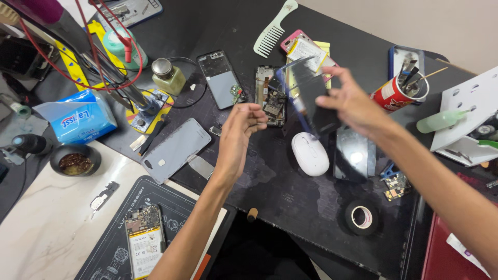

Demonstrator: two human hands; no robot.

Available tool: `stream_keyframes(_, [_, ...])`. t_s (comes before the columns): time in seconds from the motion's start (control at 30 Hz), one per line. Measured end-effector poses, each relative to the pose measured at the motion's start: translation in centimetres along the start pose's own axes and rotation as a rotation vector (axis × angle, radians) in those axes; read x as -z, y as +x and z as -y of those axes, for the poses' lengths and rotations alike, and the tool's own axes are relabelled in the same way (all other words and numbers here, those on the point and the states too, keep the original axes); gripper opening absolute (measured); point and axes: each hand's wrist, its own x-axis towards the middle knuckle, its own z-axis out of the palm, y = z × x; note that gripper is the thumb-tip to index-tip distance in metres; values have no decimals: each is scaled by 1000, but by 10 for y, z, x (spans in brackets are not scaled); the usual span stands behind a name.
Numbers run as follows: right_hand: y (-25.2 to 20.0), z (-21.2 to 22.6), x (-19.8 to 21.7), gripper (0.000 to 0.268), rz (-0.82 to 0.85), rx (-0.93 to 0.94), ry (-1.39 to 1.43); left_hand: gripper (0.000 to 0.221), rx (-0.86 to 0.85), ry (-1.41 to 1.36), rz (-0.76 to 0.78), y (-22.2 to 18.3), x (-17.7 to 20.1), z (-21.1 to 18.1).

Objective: The person disassembles a mobile phone by removing the back panel and internal components, then places a new battery into the phone frame and reconnects the internal parts.

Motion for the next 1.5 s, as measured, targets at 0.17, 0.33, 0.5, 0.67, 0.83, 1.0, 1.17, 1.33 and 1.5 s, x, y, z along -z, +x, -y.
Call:
stream_keyframes(0.17, [32,-23,42,67,-145,94,-92,22,25,561,-126,4,-4,12])
stream_keyframes(0.33, [52,-48,46,66,-135,84,-125,35,-335,1146,-198,7,-17,25])
stream_keyframes(0.5, [54,-56,37,67,-209,111,-248,63,-305,1425,-205,18,-41,30])
stream_keyframes(0.67, [52,-57,29,68,-227,138,-280,71,-270,1511,-222,21,-54,33])
stream_keyframes(0.83, [47,-58,24,72,-249,245,-457,72,-303,1516,-229,20,-51,36])
stream_keyframes(1.0, [29,-46,5,81,-300,522,-859,69,-274,1570,-218,20,-51,34])
stream_keyframes(1.17, [0,-26,-31,65,-302,515,-975,74,-321,1554,-241,20,-53,28])
stream_keyframes(1.33, [-17,-8,-63,41,-189,624,-1044,72,-331,1548,-188,6,-40,8])
stream_keyframes(1.5, [-20,-4,-96,32,109,734,-1125,70,-264,1726,-138,-27,37,-44])
